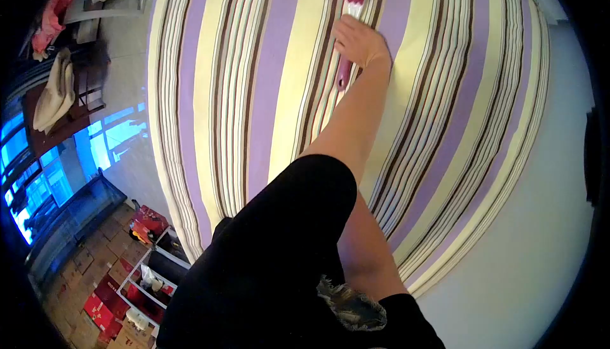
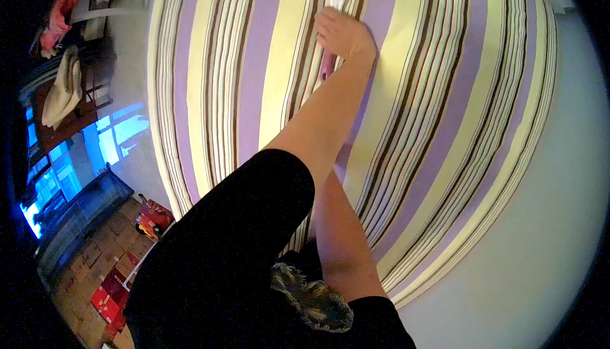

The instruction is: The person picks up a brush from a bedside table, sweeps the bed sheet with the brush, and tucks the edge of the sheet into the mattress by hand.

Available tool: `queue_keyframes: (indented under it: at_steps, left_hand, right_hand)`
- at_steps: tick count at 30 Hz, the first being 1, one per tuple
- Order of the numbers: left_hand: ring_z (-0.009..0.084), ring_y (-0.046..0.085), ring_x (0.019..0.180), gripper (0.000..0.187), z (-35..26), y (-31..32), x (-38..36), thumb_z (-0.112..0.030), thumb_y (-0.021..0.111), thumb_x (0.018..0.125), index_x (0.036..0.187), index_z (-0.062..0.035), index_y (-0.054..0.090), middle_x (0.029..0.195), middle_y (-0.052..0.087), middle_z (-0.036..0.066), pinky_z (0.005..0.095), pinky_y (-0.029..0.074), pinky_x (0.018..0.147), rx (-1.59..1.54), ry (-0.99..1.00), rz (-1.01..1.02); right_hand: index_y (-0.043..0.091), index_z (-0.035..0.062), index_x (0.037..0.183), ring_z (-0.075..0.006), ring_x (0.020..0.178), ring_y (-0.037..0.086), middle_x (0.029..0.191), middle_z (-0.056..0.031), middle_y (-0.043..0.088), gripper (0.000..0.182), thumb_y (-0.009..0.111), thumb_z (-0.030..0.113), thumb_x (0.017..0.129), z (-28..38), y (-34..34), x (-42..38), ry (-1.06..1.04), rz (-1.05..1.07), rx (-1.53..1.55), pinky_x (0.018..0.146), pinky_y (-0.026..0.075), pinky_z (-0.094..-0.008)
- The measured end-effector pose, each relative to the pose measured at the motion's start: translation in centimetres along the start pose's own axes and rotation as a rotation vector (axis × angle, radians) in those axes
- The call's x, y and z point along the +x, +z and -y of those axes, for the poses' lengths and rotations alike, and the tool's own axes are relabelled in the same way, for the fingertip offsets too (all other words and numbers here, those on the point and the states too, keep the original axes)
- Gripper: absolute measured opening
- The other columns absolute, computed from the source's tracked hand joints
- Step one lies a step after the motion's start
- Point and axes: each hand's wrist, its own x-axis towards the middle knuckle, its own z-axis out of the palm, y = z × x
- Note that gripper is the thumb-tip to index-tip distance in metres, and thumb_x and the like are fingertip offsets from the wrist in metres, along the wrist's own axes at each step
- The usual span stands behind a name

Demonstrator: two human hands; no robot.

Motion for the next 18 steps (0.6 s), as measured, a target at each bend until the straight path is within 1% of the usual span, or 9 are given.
queue_keyframes:
  at_steps: [5, 7, 8, 10, 11, 12, 16, 17, 18]
  left_hand:
    - [0.029, 0.056, 0.089, 0.012, 2.1, -3.3, 1.4, -0.016, 0.052, 0.089, 0.091, -0.0045, 0.053, 0.091, 0.058, 0.012, 0.0407, 0.042, 0.076, -0.166, 0.092, -0.009]
    - [0.0358, 0.063, 0.087, 0.031, 3.0, -5.7, 2.0, -0.031, 0.052, 0.091, 0.095, -0.0007, 0.059, 0.09, 0.064, 0.019, 0.0464, 0.048, 0.075, -0.354, 0.202, 0.603]
    - [0.0378, 0.064, 0.085, 0.039, 4.6, -7.3, 3.2, -0.037, 0.051, 0.091, 0.095, 0.0002, 0.061, 0.091, 0.065, 0.021, 0.0477, 0.049, 0.076, -0.386, 0.302, 0.748]
    - [0.0398, 0.065, 0.084, 0.047, 7.2, -9.5, 4.3, -0.044, 0.051, 0.091, 0.096, 0.0011, 0.063, 0.092, 0.065, 0.023, 0.049, 0.05, 0.076, -0.407, 0.4, 0.885]
    - [0.0395, 0.064, 0.085, 0.049, 8.8, -11.0, 5.5, -0.045, 0.051, 0.09, 0.096, 0.0011, 0.064, 0.093, 0.065, 0.023, 0.0487, 0.05, 0.077, -0.313, 0.472, 0.962]
    - [0.0391, 0.064, 0.086, 0.05, 9.9, -12.0, 6.4, -0.047, 0.052, 0.09, 0.096, 0.0012, 0.064, 0.094, 0.065, 0.023, 0.0484, 0.05, 0.078, -0.218, 0.545, 1.04]
    - [0.0405, 0.063, 0.09, 0.044, 21.2, -12.8, 13.2, -0.039, 0.049, 0.091, 0.106, 0.0, 0.063, 0.093, 0.065, 0.024, 0.0443, 0.05, 0.08, -0.23, 0.246, 0.978]
    - [0.0399, 0.063, 0.088, 0.039, 26.6, -13.1, 15.7, -0.034, 0.048, 0.091, 0.113, -0.0052, 0.062, 0.094, 0.064, 0.024, 0.0444, 0.049, 0.08, -0.277, 0.678, 0.77]
    - [0.0383, 0.064, 0.087, 0.035, 31.0, -15.4, 17.6, -0.031, 0.046, 0.092, 0.115, -0.0112, 0.062, 0.095, 0.064, 0.023, 0.0446, 0.05, 0.079, -0.237, 0.485, 0.703]
  right_hand:
    - [0.057, 0.0067, 0.071, -0.0169, 0.053, 0.05, 0.063, -0.0038, 0.052, 0.011, 0.059, 0.01, 0.081, -2.3, 0.1, 1.4, -0.111, -0.07, -0.042, 0.047, 0.038, -0.0311]
    - [0.057, 0.0059, 0.07, -0.0182, 0.053, 0.051, 0.062, -0.005, 0.052, 0.01, 0.059, 0.009, 0.08, -3.1, -0.8, 2.9, -0.344, -0.066, -0.276, 0.047, 0.038, -0.0319]
    - [0.057, 0.0055, 0.07, -0.0189, 0.053, 0.051, 0.062, -0.0056, 0.053, 0.01, 0.059, 0.008, 0.079, -3.8, -1.3, 4.0, -0.553, -0.072, -0.515, 0.047, 0.039, -0.0323]
    - [0.058, 0.0046, 0.069, -0.0202, 0.053, 0.052, 0.062, -0.0069, 0.054, 0.009, 0.06, 0.007, 0.078, -3.2, -2.2, 4.1, -0.477, -0.062, -0.435, 0.047, 0.039, -0.0332]
    - [0.057, 0.0061, 0.069, -0.0176, 0.045, 0.046, 0.058, -0.0028, 0.05, 0.012, 0.056, 0.009, 0.08, -1.6, -0.6, 1.7, -0.109, -0.112, -0.073, 0.04, 0.034, -0.0315]
    - [0.057, 0.0061, 0.069, -0.0176, 0.045, 0.046, 0.058, -0.0028, 0.05, 0.012, 0.056, 0.009, 0.08, -0.2, 0.3, 0.1, -0.11, -0.103, -0.076, 0.04, 0.034, -0.0315]
    - [0.046, 0.0108, 0.06, -0.0145, 0.034, 0.031, 0.047, 0.0, 0.035, 0.017, 0.055, 0.009, 0.074, 1.4, 1.6, -1.8, -0.052, -0.21, -0.23, 0.033, 0.021, -0.0321]
    - [0.045, 0.0108, 0.059, -0.0141, 0.032, 0.03, 0.046, 0.0003, 0.033, 0.019, 0.056, 0.009, 0.074, 1.3, 1.1, -2.0, -0.067, -0.202, -0.268, 0.032, 0.019, -0.0323]
    - [0.045, 0.01, 0.059, -0.0141, 0.032, 0.03, 0.046, 0.0003, 0.034, 0.017, 0.056, 0.009, 0.073, 1.3, 0.7, -1.7, -0.022, -0.212, -0.257, 0.032, 0.018, -0.0311]
